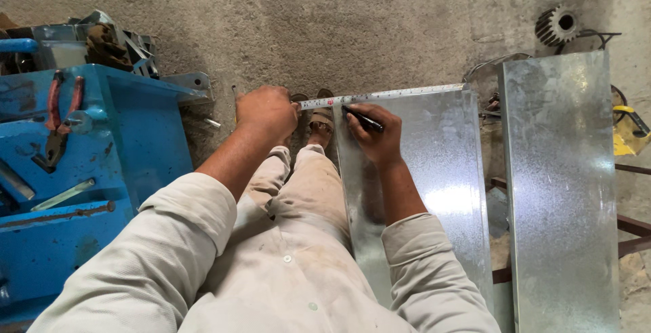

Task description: The person measures and marks multiple metal sheets using a tape measure and a marker. They repeatedly align the tape measure along the length of the sheets and make precise marks at specific intervals. The task involves handling the measuring tools and the metal sheets to ensure accurate measurements.

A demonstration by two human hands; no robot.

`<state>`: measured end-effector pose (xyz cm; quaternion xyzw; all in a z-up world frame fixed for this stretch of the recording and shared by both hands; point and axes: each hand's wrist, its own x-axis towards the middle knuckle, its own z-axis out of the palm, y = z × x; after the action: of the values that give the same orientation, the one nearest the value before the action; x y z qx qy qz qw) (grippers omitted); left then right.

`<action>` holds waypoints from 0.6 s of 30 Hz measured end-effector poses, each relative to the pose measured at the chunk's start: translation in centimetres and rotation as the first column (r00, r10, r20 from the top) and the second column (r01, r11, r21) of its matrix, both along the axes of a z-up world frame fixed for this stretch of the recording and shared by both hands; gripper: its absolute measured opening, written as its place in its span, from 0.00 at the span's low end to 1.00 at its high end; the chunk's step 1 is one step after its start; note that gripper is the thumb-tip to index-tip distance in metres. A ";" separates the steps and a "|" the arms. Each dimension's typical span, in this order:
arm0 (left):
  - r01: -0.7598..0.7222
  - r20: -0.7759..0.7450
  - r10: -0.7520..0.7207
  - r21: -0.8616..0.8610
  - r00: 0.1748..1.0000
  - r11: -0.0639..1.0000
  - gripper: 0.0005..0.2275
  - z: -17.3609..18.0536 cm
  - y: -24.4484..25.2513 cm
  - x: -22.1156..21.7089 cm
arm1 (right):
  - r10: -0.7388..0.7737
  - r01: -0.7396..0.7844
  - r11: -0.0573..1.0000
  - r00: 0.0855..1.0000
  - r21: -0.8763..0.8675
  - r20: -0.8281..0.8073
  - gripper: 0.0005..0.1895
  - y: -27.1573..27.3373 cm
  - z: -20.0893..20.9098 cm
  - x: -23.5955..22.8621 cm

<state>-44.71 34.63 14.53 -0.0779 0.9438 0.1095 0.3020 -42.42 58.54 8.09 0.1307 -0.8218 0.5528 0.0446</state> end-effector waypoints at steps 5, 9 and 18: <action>-0.001 0.009 0.001 0.006 1.000 1.000 0.18 0.3 0.0 -0.1 | 0.031 -0.059 0.981 0.988 0.182 0.151 0.03 3.0 -1.7 -0.3; -0.017 0.020 0.017 0.017 1.000 1.000 0.18 0.8 0.0 -0.2 | 0.012 0.070 0.945 0.968 -0.318 0.250 0.04 5.6 -2.4 0.7; -0.318 0.088 0.327 0.558 0.941 0.767 0.15 -4.6 -1.4 -0.1 | -0.283 0.390 0.836 0.909 -0.386 0.306 0.24 7.3 -5.7 7.5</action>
<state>-44.83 33.20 9.98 -0.1451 0.8435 0.4340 0.2813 -34.92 65.87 2.34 -0.0969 -0.6853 0.7182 0.0720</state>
